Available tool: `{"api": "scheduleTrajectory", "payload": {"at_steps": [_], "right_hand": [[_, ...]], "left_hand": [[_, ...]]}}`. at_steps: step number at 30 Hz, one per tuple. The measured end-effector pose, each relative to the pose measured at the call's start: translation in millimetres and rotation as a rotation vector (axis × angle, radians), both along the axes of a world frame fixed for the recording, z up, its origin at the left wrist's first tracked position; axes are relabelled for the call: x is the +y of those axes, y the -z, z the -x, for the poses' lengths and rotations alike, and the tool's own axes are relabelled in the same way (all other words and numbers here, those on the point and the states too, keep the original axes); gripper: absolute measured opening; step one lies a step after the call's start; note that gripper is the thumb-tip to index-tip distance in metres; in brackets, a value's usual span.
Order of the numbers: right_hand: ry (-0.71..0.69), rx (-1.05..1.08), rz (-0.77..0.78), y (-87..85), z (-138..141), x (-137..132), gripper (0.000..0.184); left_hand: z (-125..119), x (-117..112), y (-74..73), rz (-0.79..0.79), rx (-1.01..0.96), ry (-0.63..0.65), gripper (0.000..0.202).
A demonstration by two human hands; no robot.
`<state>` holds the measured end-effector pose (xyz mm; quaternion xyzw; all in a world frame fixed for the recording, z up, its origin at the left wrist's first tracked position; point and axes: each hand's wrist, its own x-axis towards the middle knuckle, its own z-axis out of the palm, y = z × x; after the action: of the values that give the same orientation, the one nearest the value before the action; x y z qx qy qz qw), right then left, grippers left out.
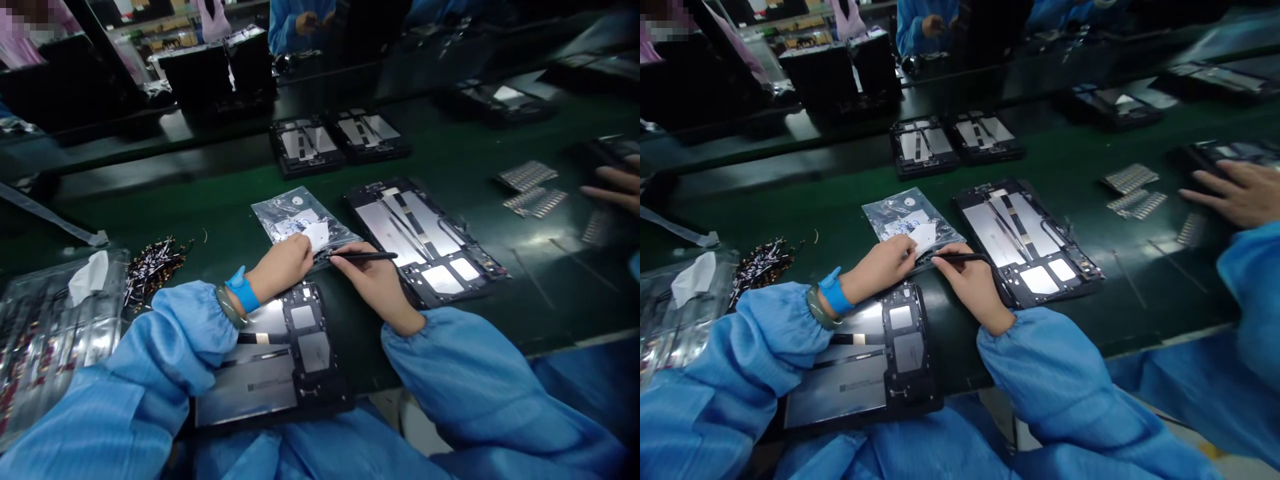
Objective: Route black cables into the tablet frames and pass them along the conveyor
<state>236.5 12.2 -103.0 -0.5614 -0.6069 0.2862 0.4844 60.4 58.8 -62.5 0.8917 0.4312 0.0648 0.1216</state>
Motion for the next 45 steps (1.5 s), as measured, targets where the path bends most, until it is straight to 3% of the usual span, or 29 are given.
{"api": "scheduleTrajectory", "payload": {"at_steps": [18, 23, 25, 27, 31, 35, 41, 45], "right_hand": [[-0.024, 0.088, 0.054, -2.1, 2.1, 3.3, 0.017], [-0.060, 0.276, 0.145, -18.1, 6.5, -8.8, 0.025], [-0.127, 0.443, 0.242, -26.7, 14.9, -15.1, 0.027], [-0.202, 0.601, 0.352, -34.7, 25.3, -19.8, 0.027], [-0.331, 0.868, 0.618, -44.8, 44.2, -22.9, 0.027], [-0.440, 0.976, 0.810, -46.4, 55.4, -22.7, 0.025], [-0.450, 0.941, 0.879, -49.8, 62.4, -25.1, 0.028], [-0.400, 0.813, 0.737, -51.4, 70.5, -21.0, 0.029]], "left_hand": [[1.7, 1.9, -0.3, 0.112, -0.131, 0.002, 0.016], [18.4, -12.0, -19.8, 0.213, -0.270, 0.090, 0.039], [27.6, -25.5, -29.7, 0.278, -0.317, 0.113, 0.032], [36.6, -41.1, -37.7, 0.316, -0.346, 0.068, 0.021], [51.9, -68.9, -48.5, 0.434, -0.422, -0.153, 0.013], [62.3, -84.2, -56.6, 0.578, -0.498, -0.309, 0.010], [72.8, -97.1, -57.4, 0.570, -0.530, -0.306, 0.011], [87.6, -117.2, -49.2, 0.316, -0.407, -0.341, 0.037]]}}
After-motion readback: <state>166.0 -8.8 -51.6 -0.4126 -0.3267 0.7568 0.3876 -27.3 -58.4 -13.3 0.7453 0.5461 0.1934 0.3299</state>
